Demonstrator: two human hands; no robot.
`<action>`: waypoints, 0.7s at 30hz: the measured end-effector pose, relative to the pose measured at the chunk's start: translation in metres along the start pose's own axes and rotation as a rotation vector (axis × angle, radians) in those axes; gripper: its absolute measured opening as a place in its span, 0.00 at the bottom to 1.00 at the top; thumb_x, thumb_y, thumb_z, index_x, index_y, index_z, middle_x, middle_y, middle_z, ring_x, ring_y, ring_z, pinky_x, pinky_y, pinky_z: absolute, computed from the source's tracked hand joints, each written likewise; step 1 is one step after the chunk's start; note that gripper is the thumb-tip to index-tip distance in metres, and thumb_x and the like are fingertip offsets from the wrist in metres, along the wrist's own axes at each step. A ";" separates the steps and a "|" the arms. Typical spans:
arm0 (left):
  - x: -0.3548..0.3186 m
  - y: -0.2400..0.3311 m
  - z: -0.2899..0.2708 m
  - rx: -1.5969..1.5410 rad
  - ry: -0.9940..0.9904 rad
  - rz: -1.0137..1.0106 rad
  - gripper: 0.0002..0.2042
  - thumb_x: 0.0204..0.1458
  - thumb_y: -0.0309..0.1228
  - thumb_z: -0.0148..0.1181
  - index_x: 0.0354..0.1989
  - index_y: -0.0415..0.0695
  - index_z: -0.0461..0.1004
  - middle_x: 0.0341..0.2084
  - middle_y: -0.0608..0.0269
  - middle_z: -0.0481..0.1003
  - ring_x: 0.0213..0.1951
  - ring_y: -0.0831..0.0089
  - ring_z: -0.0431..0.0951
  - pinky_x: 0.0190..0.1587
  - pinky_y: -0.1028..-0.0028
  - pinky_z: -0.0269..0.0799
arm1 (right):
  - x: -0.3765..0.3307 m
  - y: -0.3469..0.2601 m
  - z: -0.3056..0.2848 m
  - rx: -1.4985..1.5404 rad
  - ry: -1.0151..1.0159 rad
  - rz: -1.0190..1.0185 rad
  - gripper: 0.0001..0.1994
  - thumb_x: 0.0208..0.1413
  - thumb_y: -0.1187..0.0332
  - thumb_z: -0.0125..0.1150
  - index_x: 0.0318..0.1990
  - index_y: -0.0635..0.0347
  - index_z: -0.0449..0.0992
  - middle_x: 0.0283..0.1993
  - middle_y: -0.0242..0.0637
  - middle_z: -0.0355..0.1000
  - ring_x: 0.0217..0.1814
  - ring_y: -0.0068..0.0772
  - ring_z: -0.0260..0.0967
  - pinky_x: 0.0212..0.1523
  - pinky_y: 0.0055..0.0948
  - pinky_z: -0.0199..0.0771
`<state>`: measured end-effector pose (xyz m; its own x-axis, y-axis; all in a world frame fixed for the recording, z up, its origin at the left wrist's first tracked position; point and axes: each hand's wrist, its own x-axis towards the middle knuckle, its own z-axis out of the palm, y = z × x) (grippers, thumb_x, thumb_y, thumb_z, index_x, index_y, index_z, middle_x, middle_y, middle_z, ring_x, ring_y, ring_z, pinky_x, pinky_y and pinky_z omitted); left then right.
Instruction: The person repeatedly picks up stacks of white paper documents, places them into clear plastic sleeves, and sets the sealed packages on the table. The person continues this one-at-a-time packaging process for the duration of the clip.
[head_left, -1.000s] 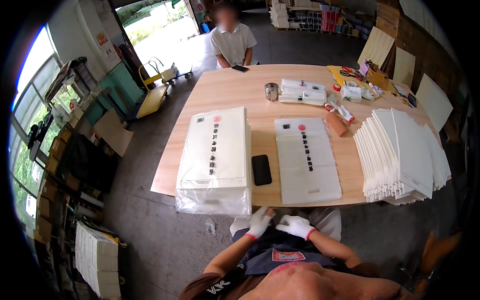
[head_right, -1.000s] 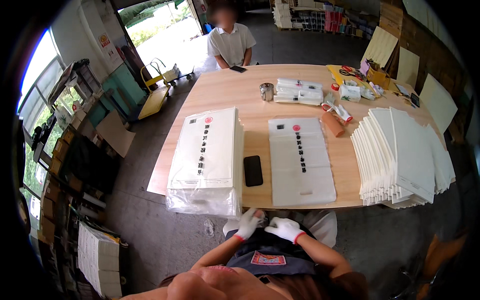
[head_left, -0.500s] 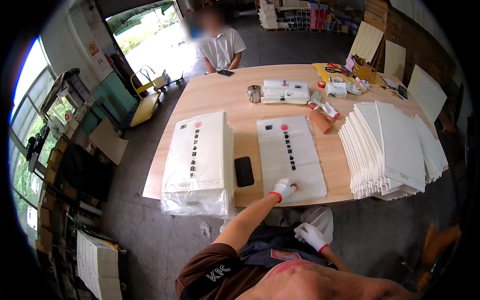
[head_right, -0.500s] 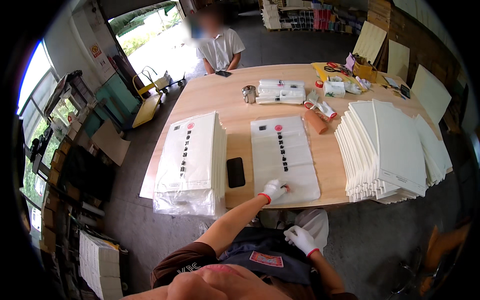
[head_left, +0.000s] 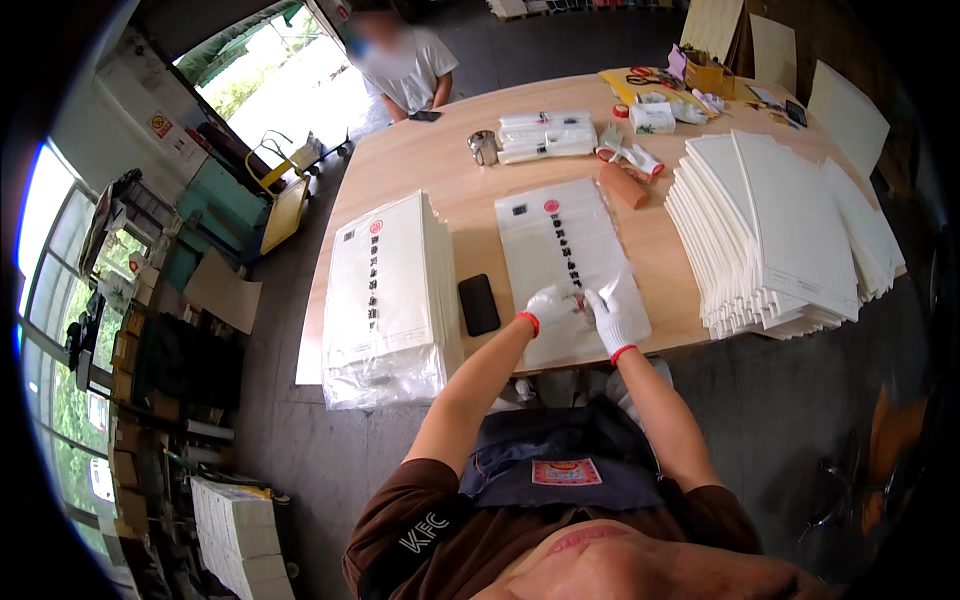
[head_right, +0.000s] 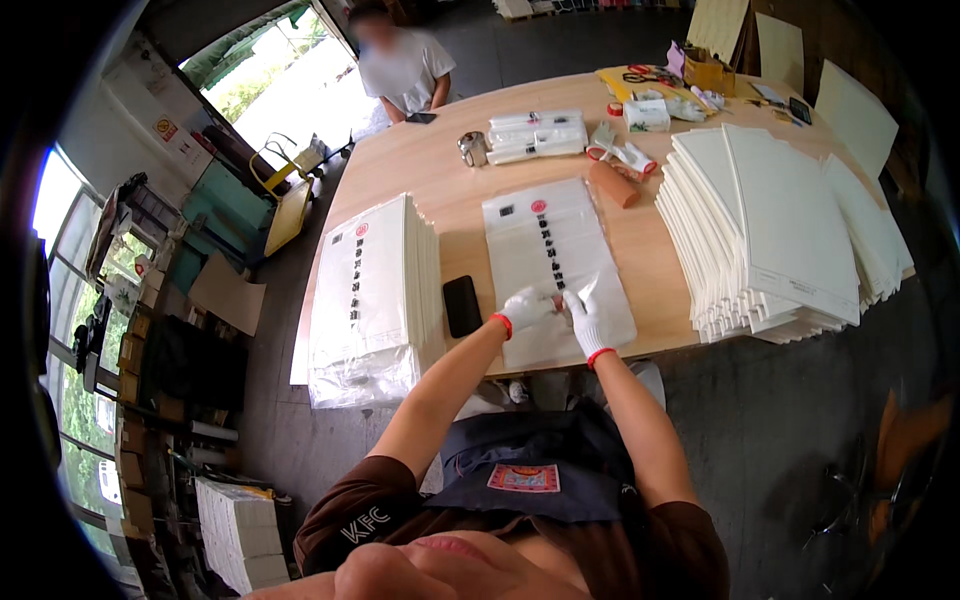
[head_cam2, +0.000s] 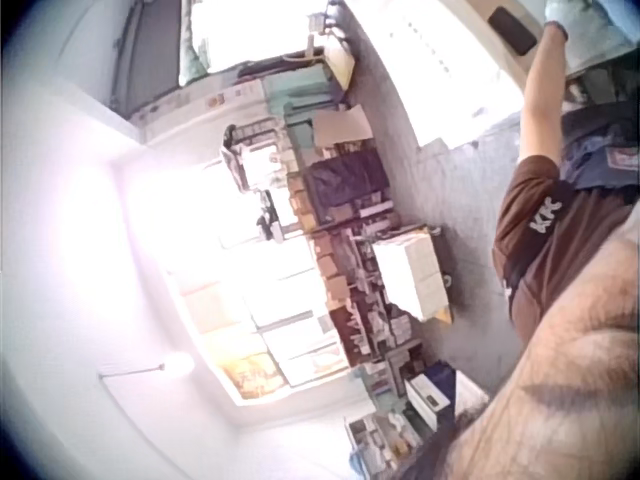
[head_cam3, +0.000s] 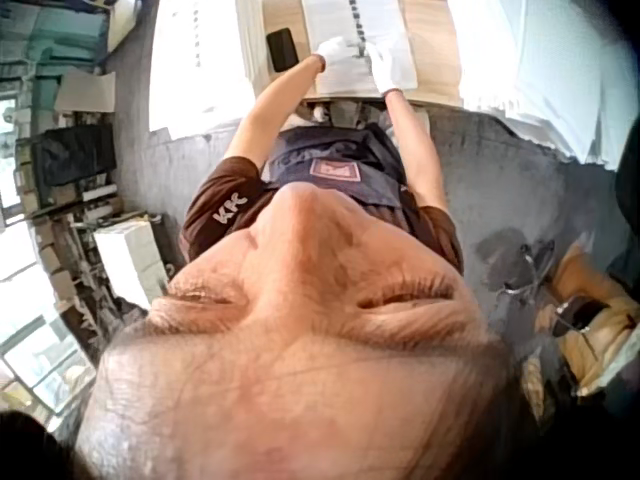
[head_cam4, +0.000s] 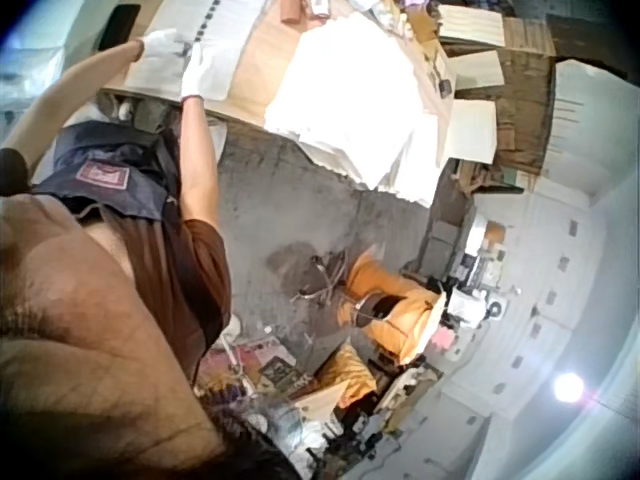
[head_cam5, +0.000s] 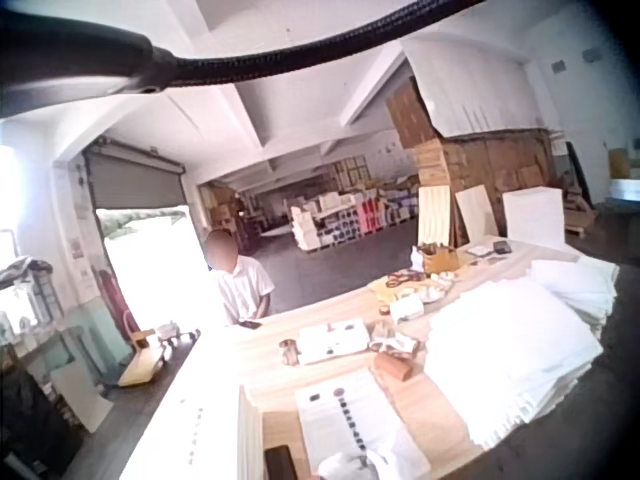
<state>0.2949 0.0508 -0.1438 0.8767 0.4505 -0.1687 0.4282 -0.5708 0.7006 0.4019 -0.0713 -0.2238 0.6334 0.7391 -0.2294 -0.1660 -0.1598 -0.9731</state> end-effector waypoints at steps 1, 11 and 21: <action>-0.002 0.009 -0.009 0.024 0.011 -0.067 0.09 0.54 0.33 0.52 0.35 0.43 0.77 0.30 0.53 0.79 0.36 0.62 0.77 0.40 0.65 0.71 | 0.000 -0.001 -0.005 -0.045 0.014 -0.016 0.19 0.54 0.48 0.59 0.44 0.52 0.77 0.35 0.36 0.76 0.36 0.38 0.71 0.42 0.38 0.70; -0.001 0.041 -0.044 -1.243 0.056 0.100 0.17 0.56 0.23 0.53 0.54 0.43 0.65 0.33 0.66 0.75 0.27 0.79 0.73 0.39 0.73 0.76 | -0.070 -0.035 -0.111 -1.203 0.111 -0.114 0.24 0.55 0.47 0.48 0.27 0.59 0.78 0.29 0.50 0.75 0.33 0.53 0.73 0.36 0.49 0.71; -0.117 0.189 0.023 -0.004 0.193 0.823 0.15 0.33 0.18 0.56 0.33 0.46 0.73 0.21 0.58 0.72 0.25 0.56 0.75 0.28 0.66 0.71 | -0.047 -0.069 -0.008 -0.816 0.012 -0.321 0.21 0.59 0.58 0.49 0.55 0.60 0.69 0.53 0.41 0.69 0.53 0.33 0.67 0.54 0.33 0.64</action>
<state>0.2782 -0.1258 -0.0075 0.8558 0.0013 0.5173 -0.3317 -0.7660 0.5507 0.3895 -0.1000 -0.1463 0.5650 0.8227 0.0621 0.6112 -0.3668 -0.7013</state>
